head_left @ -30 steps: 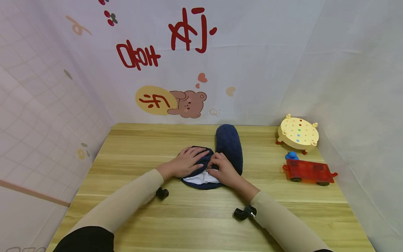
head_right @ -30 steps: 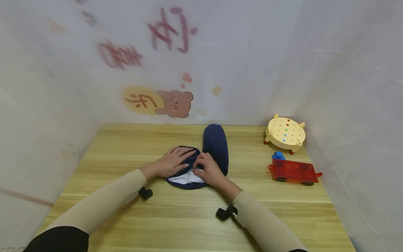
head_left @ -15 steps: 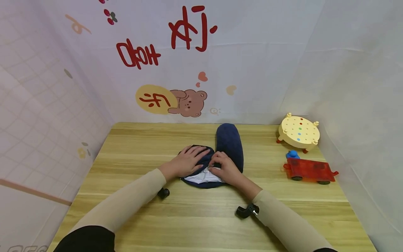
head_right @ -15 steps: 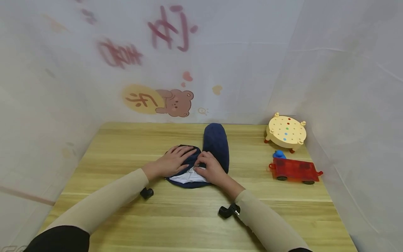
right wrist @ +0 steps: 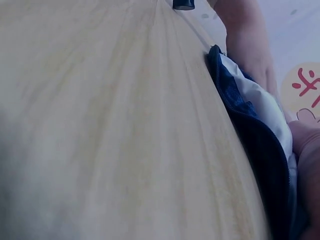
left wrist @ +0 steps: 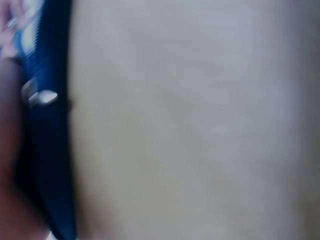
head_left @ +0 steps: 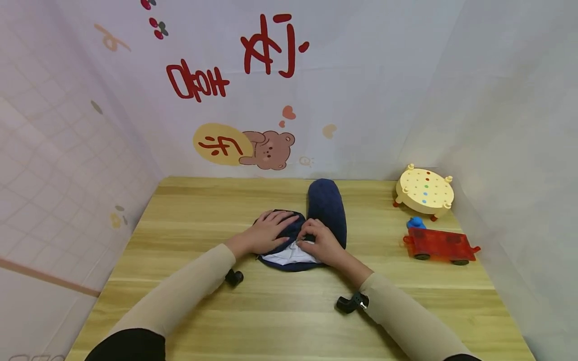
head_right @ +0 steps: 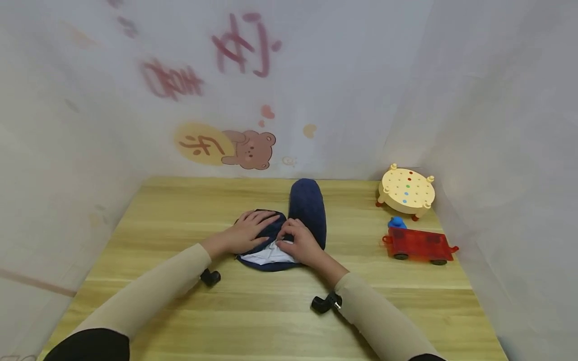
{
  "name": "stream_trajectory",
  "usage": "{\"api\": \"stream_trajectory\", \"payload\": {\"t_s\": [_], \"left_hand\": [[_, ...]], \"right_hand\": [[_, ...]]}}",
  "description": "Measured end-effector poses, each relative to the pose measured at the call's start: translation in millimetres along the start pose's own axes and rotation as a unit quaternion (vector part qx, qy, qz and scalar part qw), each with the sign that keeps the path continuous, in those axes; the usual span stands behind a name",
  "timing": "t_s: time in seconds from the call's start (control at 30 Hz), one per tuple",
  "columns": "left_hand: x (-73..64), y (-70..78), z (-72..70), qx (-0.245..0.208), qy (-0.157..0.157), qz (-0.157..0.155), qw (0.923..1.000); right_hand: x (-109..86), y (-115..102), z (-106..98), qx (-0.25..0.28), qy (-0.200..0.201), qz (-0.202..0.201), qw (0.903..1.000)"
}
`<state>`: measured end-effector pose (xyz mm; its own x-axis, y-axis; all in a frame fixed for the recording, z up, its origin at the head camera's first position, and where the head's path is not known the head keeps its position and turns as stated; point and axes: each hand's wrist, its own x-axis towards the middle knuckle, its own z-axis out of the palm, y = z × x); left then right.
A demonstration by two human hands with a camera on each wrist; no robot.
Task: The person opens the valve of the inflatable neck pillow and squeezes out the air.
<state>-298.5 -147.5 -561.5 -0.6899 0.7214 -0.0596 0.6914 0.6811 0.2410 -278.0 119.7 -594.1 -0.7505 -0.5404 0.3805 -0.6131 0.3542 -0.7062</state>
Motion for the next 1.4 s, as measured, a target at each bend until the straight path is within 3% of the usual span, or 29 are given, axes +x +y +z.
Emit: {"api": "stream_trajectory", "payload": {"t_s": [0.07,0.17,0.27,0.4,0.67,0.83,1.0,1.17,1.3,1.4], "left_hand": [[-2.5,-1.3,-1.6,-0.074,0.013,-0.003,0.9972],[-7.2,1.1,-5.1,-0.177,0.052,-0.004,0.9828],[-10.8,9.6,-8.6,-0.233,0.085,0.004,0.9686],[-9.9,21.5,-6.6,-0.255,0.103,0.004,0.9613],[0.8,38.3,1.1,-0.279,0.138,-0.054,0.9488],[5.8,46.5,5.6,-0.278,0.188,-0.060,0.9400],[6.0,48.2,9.8,-0.308,0.235,-0.057,0.9201],[4.8,46.0,14.9,-0.339,0.244,-0.046,0.9073],[4.0,46.2,15.6,-0.352,0.244,-0.048,0.9023],[4.2,46.0,16.1,-0.347,0.250,-0.044,0.9030]], "right_hand": [[-1.9,-1,2,0.007,-0.001,0.007,0.9999],[-4.3,-1,3,0.018,0.002,0.015,0.9997],[-5.1,-1,3,0.032,0.014,0.015,0.9993],[-4.6,-1,1,0.059,0.044,0.007,0.9973],[-4.6,-20,-7,0.089,0.086,-0.009,0.9923],[-4.4,-28,-13,0.101,0.079,0.005,0.9917],[-2.9,-13,-11,0.123,0.050,0.029,0.9907],[-4.9,-13,-9,0.137,0.057,0.060,0.9871],[-6.5,-12,-8,0.143,0.070,0.065,0.9851],[-7.7,-12,-10,0.139,0.061,0.059,0.9866]]}}
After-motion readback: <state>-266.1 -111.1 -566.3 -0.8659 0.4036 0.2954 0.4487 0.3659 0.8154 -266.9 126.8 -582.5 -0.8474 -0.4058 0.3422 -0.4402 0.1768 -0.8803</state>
